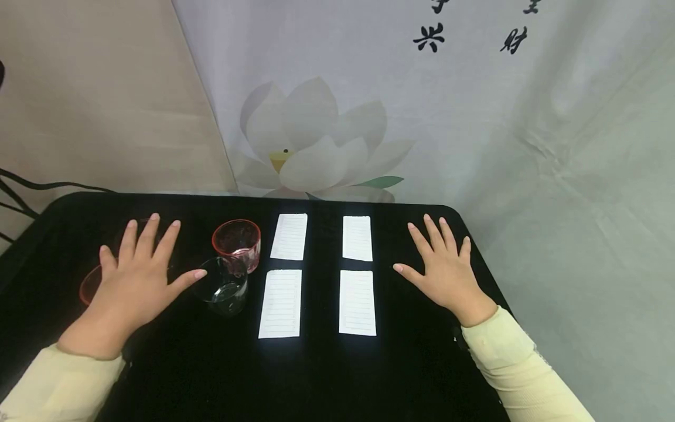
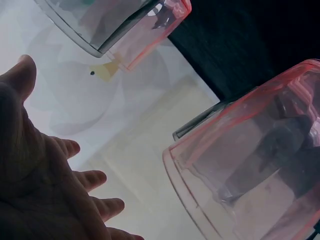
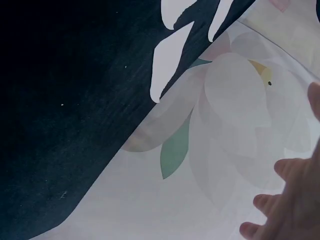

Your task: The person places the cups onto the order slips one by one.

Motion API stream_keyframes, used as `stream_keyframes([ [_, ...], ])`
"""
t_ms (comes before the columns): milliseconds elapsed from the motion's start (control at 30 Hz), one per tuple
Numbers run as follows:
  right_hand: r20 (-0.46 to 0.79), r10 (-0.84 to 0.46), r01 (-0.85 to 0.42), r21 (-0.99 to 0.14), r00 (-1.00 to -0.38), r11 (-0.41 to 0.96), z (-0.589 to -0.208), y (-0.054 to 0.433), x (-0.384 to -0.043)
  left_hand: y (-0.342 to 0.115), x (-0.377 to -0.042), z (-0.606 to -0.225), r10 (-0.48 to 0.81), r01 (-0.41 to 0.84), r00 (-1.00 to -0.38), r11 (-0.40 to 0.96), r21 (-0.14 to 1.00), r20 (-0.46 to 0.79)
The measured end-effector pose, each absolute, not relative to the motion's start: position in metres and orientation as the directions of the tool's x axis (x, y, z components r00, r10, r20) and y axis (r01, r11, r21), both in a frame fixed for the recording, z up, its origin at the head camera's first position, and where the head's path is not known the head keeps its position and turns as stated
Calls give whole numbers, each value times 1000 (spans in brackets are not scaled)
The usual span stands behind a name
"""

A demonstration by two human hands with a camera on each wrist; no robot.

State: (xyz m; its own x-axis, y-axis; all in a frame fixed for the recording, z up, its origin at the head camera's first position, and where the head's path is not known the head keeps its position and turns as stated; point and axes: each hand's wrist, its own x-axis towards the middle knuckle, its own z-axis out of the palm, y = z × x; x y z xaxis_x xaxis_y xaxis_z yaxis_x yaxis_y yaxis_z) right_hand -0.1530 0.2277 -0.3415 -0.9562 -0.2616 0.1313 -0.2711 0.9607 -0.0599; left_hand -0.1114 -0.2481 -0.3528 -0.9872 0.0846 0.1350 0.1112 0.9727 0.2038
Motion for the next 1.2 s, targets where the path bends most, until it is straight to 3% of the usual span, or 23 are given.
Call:
stream_keyframes([
  [633, 195, -301, -327, -115, -933, 938, -354, 231, -163, -241, -115, -355, 141, 199, -967, 939, 279, 212],
  [1200, 218, -359, -404, -215, -907, 889, -369, 231, -178, -236, -112, -370, 212, 273, -962, 761, 588, 173],
])
